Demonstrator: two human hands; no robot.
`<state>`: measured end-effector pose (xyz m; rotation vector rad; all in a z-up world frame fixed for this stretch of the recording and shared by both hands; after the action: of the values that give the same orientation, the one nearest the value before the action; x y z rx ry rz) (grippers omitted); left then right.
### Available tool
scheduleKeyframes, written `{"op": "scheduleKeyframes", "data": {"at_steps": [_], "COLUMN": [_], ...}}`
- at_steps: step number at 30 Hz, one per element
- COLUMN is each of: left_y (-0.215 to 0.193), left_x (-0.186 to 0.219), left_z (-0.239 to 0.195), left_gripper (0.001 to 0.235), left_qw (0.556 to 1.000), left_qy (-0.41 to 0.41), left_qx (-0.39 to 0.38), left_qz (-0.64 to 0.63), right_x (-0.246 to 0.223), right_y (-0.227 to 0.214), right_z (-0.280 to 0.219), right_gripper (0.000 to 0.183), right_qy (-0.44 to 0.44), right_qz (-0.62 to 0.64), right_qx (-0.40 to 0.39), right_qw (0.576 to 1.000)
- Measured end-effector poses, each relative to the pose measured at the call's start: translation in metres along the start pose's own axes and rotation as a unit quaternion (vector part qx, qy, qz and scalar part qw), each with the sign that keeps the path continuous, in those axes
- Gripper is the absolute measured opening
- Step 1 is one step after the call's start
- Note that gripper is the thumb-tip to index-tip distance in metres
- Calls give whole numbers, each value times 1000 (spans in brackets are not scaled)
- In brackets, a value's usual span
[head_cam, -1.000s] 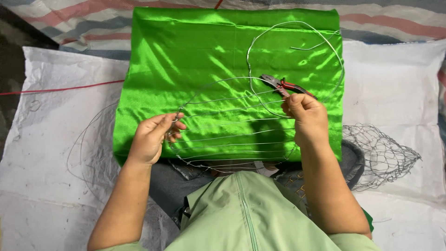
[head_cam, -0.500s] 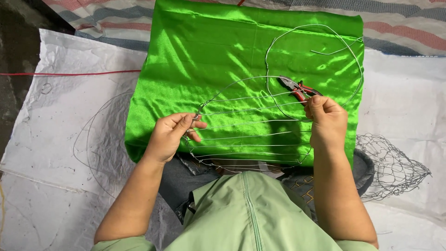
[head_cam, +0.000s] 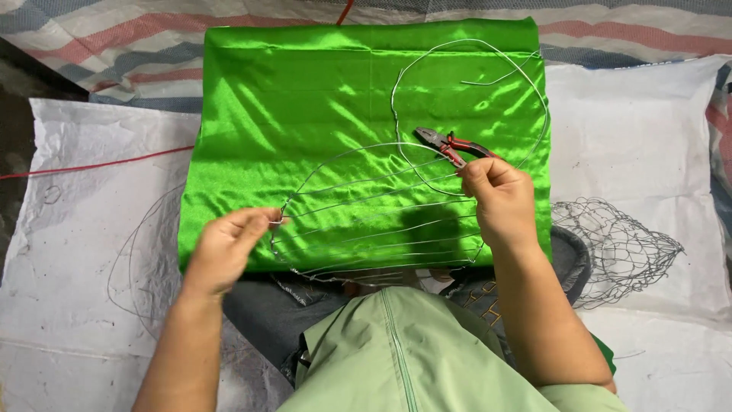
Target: A person is fabricating a wire frame by manually twisting thin wires around a circular base and using pliers to secure them.
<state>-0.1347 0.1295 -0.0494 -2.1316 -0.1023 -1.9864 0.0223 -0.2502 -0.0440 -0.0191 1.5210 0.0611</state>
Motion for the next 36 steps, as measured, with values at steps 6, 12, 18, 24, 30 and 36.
{"op": "scheduleKeyframes", "data": {"at_steps": [6, 12, 18, 24, 30, 36], "left_y": [112, 137, 136, 129, 128, 128], "left_x": [180, 138, 110, 104, 101, 100], "left_z": [6, 33, 41, 38, 36, 28], "left_gripper": [66, 19, 11, 14, 13, 12], "left_qw": [765, 873, 877, 894, 917, 933], "left_qy": [334, 168, 93, 38, 36, 32], "left_qx": [-64, -193, -210, -241, -220, -185], "left_qz": [546, 416, 423, 377, 332, 306], "right_x": [-64, -65, -50, -50, -52, -74], "right_y": [62, 73, 76, 71, 68, 81], "right_z": [-35, -43, -48, -53, -60, -71], "right_gripper": [9, 9, 7, 9, 9, 10], "right_qy": [-80, -173, -167, -173, -219, -368], "right_qz": [-134, -159, -146, -152, -184, -253], "right_qx": [-123, -125, -131, -149, -129, -82], "right_qw": [980, 964, 966, 962, 949, 891]}}
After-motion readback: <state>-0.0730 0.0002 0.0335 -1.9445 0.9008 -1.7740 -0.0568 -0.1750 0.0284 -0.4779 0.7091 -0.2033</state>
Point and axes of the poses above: each hand's wrist, its own z-axis towards the middle knuckle, its own y-axis out of the palm, x = y × z, the point moved 6 cm from there along z, towards the middle knuckle
